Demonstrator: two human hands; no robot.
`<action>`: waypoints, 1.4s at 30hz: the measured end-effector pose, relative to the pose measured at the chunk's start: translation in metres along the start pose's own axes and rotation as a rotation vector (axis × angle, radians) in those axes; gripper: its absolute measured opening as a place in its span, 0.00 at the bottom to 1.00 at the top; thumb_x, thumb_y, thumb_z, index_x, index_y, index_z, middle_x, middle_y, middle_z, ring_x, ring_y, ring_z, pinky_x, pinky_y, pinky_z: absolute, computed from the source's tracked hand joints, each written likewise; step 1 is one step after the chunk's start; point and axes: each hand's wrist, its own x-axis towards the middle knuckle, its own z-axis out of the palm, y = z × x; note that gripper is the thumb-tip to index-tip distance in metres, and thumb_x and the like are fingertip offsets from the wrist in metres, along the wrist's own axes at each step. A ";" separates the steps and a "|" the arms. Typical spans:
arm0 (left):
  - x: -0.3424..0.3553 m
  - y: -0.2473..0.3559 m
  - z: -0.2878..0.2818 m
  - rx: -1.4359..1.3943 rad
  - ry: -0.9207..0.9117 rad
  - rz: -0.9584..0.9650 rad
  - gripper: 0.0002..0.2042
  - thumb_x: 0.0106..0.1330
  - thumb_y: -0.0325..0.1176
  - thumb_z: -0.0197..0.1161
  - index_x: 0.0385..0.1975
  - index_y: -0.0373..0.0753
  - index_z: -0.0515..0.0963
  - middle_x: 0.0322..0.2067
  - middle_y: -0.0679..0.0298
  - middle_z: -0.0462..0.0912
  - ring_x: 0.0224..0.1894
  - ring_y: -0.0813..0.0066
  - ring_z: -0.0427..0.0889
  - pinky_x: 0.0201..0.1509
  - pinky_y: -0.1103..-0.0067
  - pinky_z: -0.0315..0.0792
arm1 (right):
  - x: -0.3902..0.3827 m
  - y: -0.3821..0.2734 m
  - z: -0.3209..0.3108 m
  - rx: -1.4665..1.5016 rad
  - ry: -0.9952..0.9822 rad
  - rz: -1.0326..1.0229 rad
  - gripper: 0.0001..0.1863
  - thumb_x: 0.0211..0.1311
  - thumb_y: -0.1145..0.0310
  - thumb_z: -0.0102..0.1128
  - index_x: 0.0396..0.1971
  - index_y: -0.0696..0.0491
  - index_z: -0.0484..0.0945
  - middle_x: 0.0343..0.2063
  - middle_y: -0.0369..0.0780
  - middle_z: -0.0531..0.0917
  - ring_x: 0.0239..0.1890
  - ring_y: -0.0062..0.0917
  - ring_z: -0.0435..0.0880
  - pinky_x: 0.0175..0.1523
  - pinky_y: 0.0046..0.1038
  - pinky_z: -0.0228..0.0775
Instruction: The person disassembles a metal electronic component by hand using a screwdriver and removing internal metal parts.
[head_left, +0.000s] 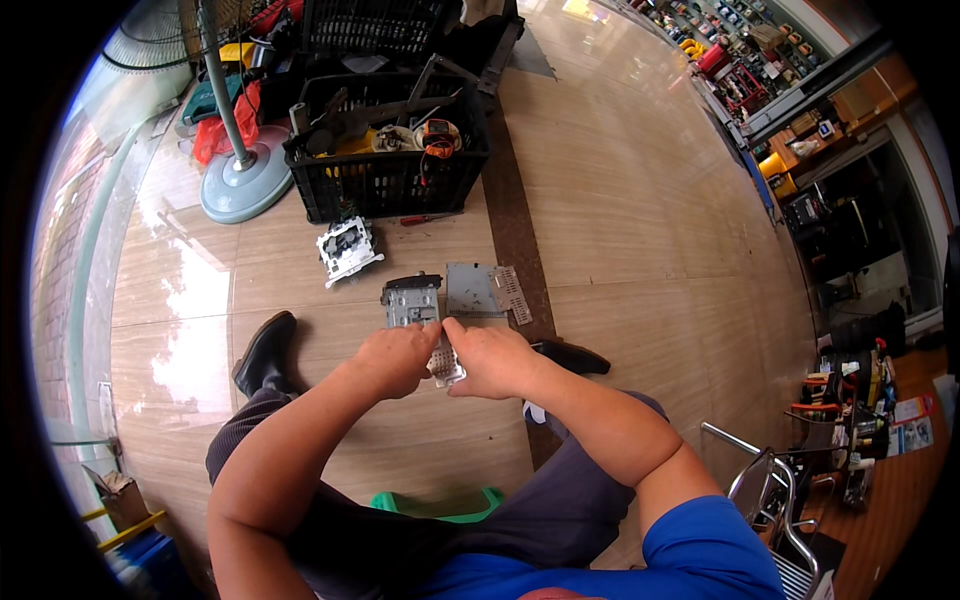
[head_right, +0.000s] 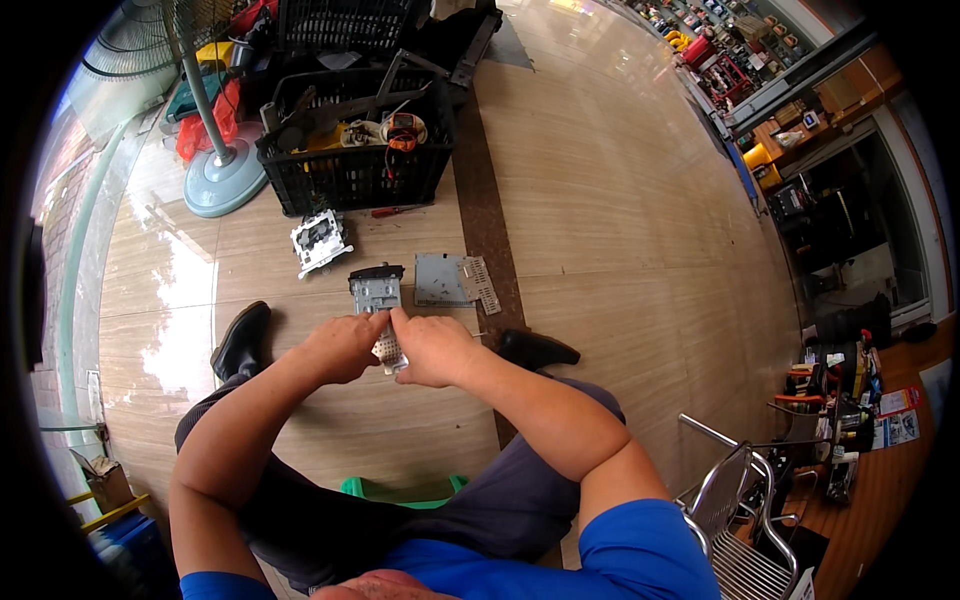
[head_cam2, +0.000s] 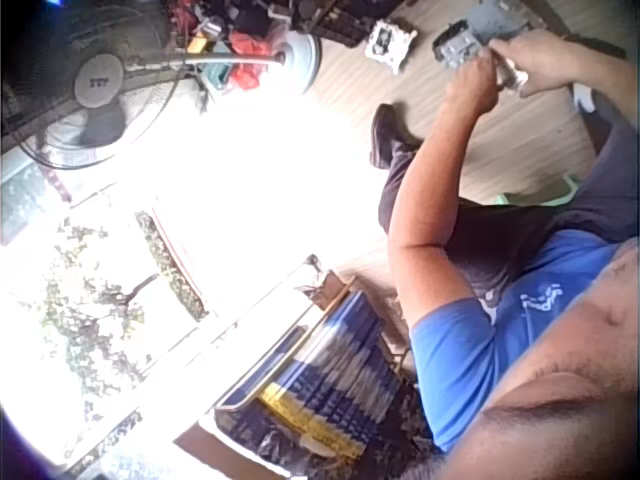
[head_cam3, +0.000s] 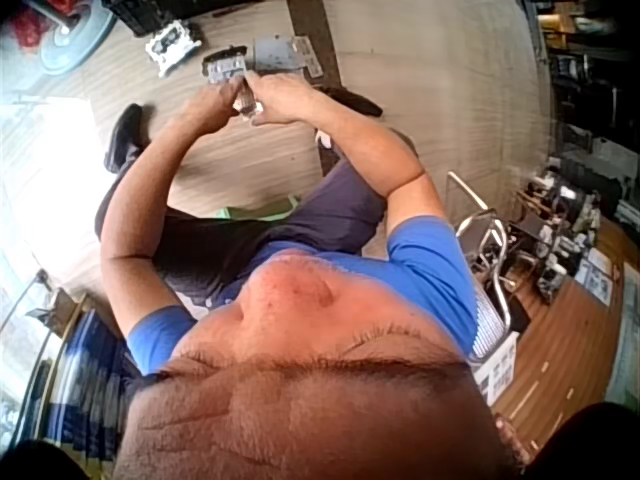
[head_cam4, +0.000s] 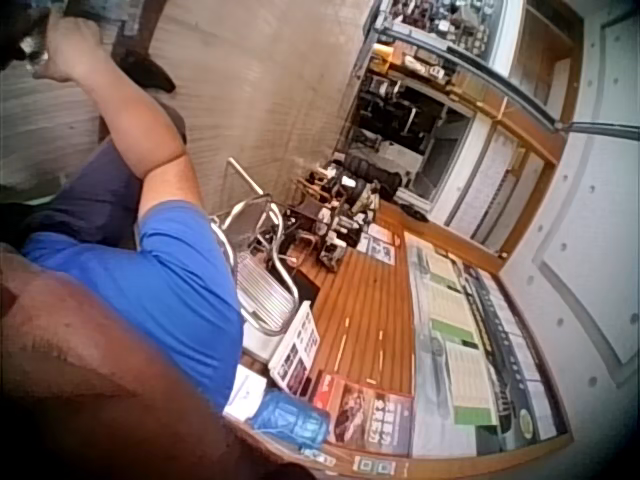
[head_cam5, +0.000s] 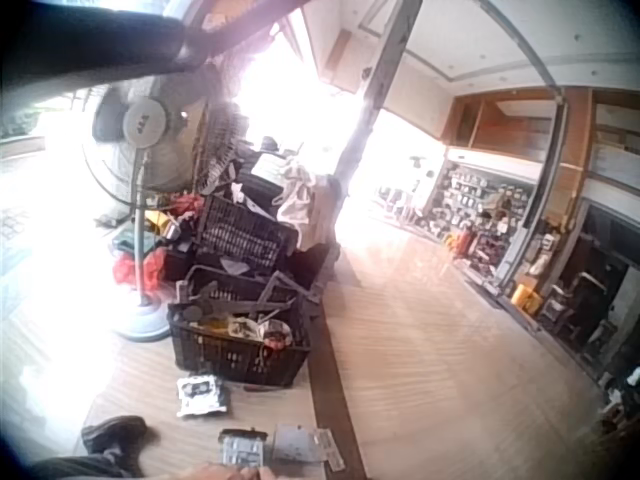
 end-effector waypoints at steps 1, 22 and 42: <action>0.000 -0.001 0.001 -0.005 0.000 0.002 0.26 0.61 0.36 0.72 0.54 0.35 0.67 0.48 0.50 0.82 0.51 0.51 0.84 0.53 0.62 0.78 | 0.000 0.000 0.000 0.003 0.001 -0.001 0.41 0.49 0.53 0.78 0.54 0.58 0.64 0.41 0.52 0.86 0.48 0.48 0.85 0.52 0.44 0.77; 0.001 0.003 -0.001 0.020 -0.005 -0.019 0.27 0.61 0.39 0.72 0.53 0.35 0.67 0.47 0.50 0.83 0.50 0.52 0.85 0.52 0.63 0.79 | 0.000 -0.001 -0.001 0.014 -0.001 0.010 0.42 0.49 0.53 0.79 0.56 0.59 0.63 0.43 0.52 0.85 0.49 0.48 0.85 0.53 0.43 0.77; 0.001 0.002 -0.001 0.007 -0.014 -0.013 0.27 0.61 0.38 0.73 0.54 0.34 0.67 0.47 0.50 0.83 0.51 0.51 0.84 0.53 0.63 0.78 | 0.000 -0.001 0.000 -0.004 -0.012 0.009 0.42 0.50 0.53 0.77 0.56 0.59 0.63 0.43 0.52 0.85 0.48 0.48 0.85 0.53 0.44 0.77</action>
